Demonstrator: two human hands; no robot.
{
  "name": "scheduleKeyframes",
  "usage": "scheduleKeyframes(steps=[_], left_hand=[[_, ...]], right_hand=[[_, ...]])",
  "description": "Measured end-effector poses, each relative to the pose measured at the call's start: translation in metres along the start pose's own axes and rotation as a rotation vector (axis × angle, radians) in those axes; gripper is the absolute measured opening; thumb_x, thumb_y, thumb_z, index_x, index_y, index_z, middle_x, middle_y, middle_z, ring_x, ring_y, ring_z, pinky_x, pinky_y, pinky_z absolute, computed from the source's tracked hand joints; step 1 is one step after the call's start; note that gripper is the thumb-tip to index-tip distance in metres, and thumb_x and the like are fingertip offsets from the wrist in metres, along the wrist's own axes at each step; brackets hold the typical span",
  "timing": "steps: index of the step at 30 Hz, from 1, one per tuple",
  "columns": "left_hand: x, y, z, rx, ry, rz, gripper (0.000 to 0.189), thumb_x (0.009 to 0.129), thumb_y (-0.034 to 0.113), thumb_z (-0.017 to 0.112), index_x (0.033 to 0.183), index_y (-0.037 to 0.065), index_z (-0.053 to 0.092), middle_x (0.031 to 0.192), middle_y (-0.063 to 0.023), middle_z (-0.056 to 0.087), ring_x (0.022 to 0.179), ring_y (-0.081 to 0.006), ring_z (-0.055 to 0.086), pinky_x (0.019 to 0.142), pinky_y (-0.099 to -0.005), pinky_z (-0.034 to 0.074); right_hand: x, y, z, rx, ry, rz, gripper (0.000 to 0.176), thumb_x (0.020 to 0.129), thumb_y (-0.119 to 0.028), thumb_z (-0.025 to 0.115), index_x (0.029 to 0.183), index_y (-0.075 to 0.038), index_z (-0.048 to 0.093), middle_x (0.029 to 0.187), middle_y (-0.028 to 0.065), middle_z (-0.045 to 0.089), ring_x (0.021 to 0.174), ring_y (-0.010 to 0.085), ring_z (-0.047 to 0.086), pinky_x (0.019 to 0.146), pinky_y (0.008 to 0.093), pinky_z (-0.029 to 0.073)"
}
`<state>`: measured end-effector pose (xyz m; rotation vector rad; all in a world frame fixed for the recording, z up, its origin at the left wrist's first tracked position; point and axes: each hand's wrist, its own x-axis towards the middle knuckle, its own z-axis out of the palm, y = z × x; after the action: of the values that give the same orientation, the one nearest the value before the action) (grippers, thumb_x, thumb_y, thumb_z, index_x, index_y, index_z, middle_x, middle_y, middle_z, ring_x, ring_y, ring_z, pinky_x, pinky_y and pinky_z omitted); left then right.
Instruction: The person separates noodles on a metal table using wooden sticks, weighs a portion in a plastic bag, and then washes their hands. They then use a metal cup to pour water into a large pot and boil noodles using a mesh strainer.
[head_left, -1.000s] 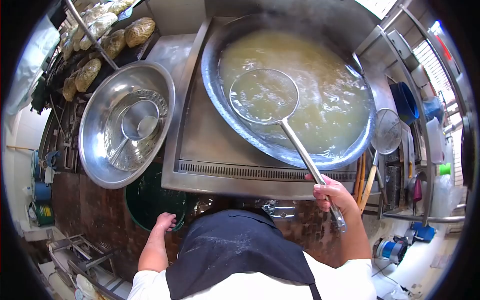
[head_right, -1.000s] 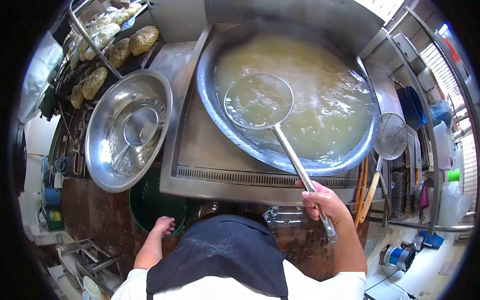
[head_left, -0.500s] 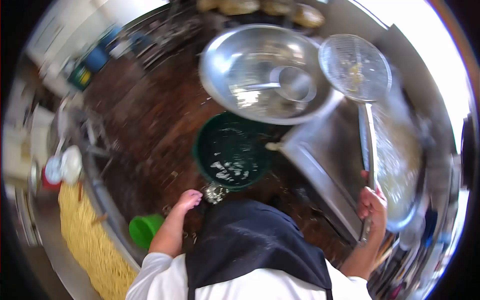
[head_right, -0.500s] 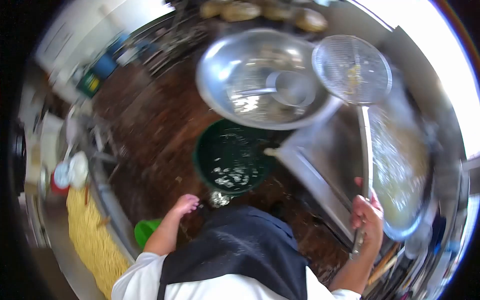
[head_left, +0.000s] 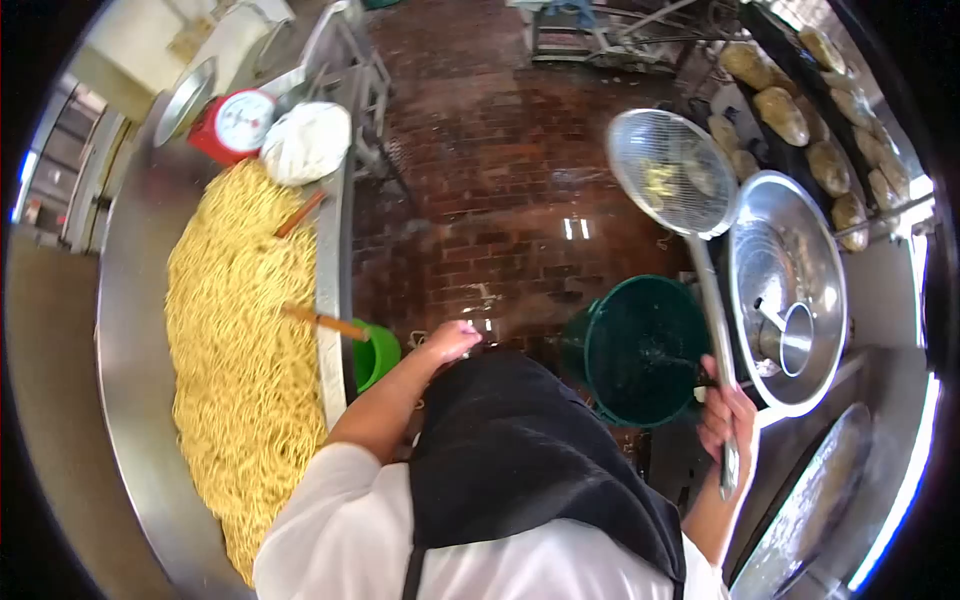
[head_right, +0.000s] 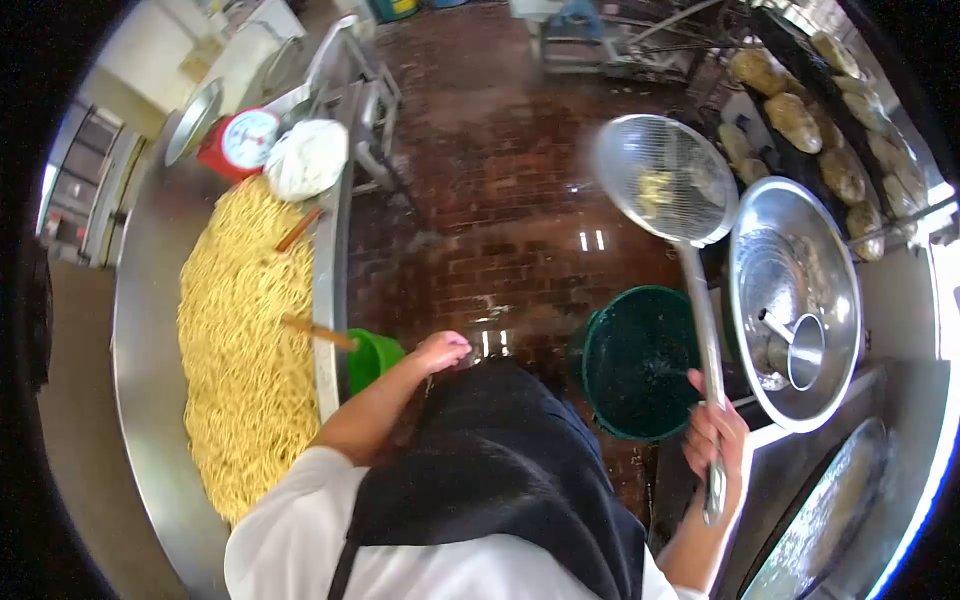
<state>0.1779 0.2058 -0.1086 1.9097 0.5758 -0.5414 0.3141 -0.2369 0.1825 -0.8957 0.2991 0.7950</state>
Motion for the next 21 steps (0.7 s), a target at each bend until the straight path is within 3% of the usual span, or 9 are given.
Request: scheduleKeyframes(steps=[1, 5, 10, 13, 15, 17, 19, 20, 21], left_hand=[[0.008, -0.007, -0.001, -0.073, 0.063, 0.033, 0.026, 0.091, 0.027, 0.057, 0.087, 0.006, 0.070, 0.069, -0.0041, 0.062, 0.066, -0.0128, 0.058, 0.061, -0.0314, 0.049], [0.007, 0.012, -0.034, -0.084, -0.219, 0.105, 0.029, 0.093, 0.031, 0.056, 0.080, 0.006, 0.065, 0.066, -0.0026, 0.060, 0.065, -0.0103, 0.059, 0.061, -0.0288, 0.047], [0.013, 0.053, -0.075, -0.266, -0.079, -0.087, 0.023, 0.092, 0.024, 0.061, 0.100, 0.003, 0.067, 0.082, -0.0014, 0.064, 0.070, -0.0110, 0.059, 0.064, -0.0273, 0.049], [0.055, 0.056, -0.104, -0.257, 0.030, -0.186, 0.028, 0.092, 0.021, 0.063, 0.111, 0.001, 0.065, 0.090, -0.0035, 0.066, 0.073, -0.0127, 0.061, 0.065, -0.0277, 0.050], [0.087, 0.039, -0.115, -0.263, 0.159, -0.255, 0.033, 0.091, 0.025, 0.065, 0.112, 0.000, 0.064, 0.091, -0.0055, 0.068, 0.074, -0.0135, 0.063, 0.066, -0.0283, 0.050], [0.106, 0.056, -0.133, -0.174, 0.134, -0.319, 0.034, 0.090, 0.026, 0.065, 0.112, 0.000, 0.064, 0.091, -0.0057, 0.068, 0.074, -0.0140, 0.063, 0.065, -0.0286, 0.051], [0.120, 0.072, -0.145, -0.092, 0.114, -0.380, 0.036, 0.089, 0.027, 0.066, 0.113, 0.000, 0.064, 0.091, -0.0059, 0.069, 0.074, -0.0144, 0.064, 0.065, -0.0289, 0.051], [0.128, 0.080, -0.149, -0.187, 0.160, -0.427, 0.036, 0.089, 0.028, 0.067, 0.112, 0.001, 0.064, 0.089, -0.0053, 0.069, 0.073, -0.0142, 0.064, 0.064, -0.0288, 0.050], [0.136, 0.085, -0.151, -0.281, 0.204, -0.473, 0.036, 0.088, 0.029, 0.067, 0.111, 0.002, 0.065, 0.087, -0.0046, 0.069, 0.071, -0.0141, 0.064, 0.063, -0.0286, 0.050]], right_hand=[[0.020, -0.003, 0.003, -0.056, 0.044, 0.064, 0.045, 0.099, -0.017, 0.049, 0.142, -0.006, 0.041, 0.058, -0.0049, 0.035, 0.037, 0.0042, 0.032, 0.031, 0.0213, 0.025], [0.115, -0.009, 0.002, 0.065, -0.064, 0.206, 0.034, 0.097, -0.016, 0.051, 0.131, -0.009, 0.049, 0.062, -0.0051, 0.037, 0.045, 0.0052, 0.036, 0.038, 0.0217, 0.029], [0.232, -0.037, -0.006, 0.050, 0.130, 0.145, 0.024, 0.095, -0.016, 0.057, 0.118, -0.010, 0.054, 0.066, -0.0033, 0.047, 0.047, 0.0062, 0.042, 0.041, 0.0230, 0.034], [0.330, -0.070, -0.032, -0.196, 0.367, 0.024, 0.022, 0.091, -0.013, 0.061, 0.112, -0.008, 0.056, 0.067, -0.0004, 0.052, 0.048, 0.0091, 0.048, 0.042, 0.0254, 0.039], [0.403, -0.091, -0.067, -0.752, 0.691, -0.178, 0.029, 0.085, -0.012, 0.064, 0.112, -0.004, 0.056, 0.070, 0.0055, 0.057, 0.050, 0.0154, 0.055, 0.045, 0.0311, 0.045], [0.460, -0.125, -0.076, -0.960, 0.864, -0.282, 0.045, 0.082, -0.013, 0.063, 0.125, -0.004, 0.050, 0.071, 0.0102, 0.058, 0.052, 0.0205, 0.059, 0.047, 0.0349, 0.048], [0.525, -0.145, -0.104, -0.825, 0.990, -0.265, 0.058, 0.083, -0.017, 0.062, 0.137, -0.008, 0.042, 0.085, 0.0191, 0.064, 0.070, 0.0306, 0.067, 0.062, 0.0413, 0.053], [0.569, -0.143, -0.153, -1.035, 1.091, -0.281, 0.064, 0.085, -0.020, 0.061, 0.142, -0.009, 0.036, 0.105, 0.0271, 0.064, 0.095, 0.0407, 0.066, 0.082, 0.0460, 0.051], [0.575, -0.164, -0.129, -1.186, 1.127, -0.255, 0.065, 0.084, -0.021, 0.059, 0.143, -0.006, 0.036, 0.122, 0.0306, 0.058, 0.112, 0.0454, 0.058, 0.096, 0.0475, 0.045]])
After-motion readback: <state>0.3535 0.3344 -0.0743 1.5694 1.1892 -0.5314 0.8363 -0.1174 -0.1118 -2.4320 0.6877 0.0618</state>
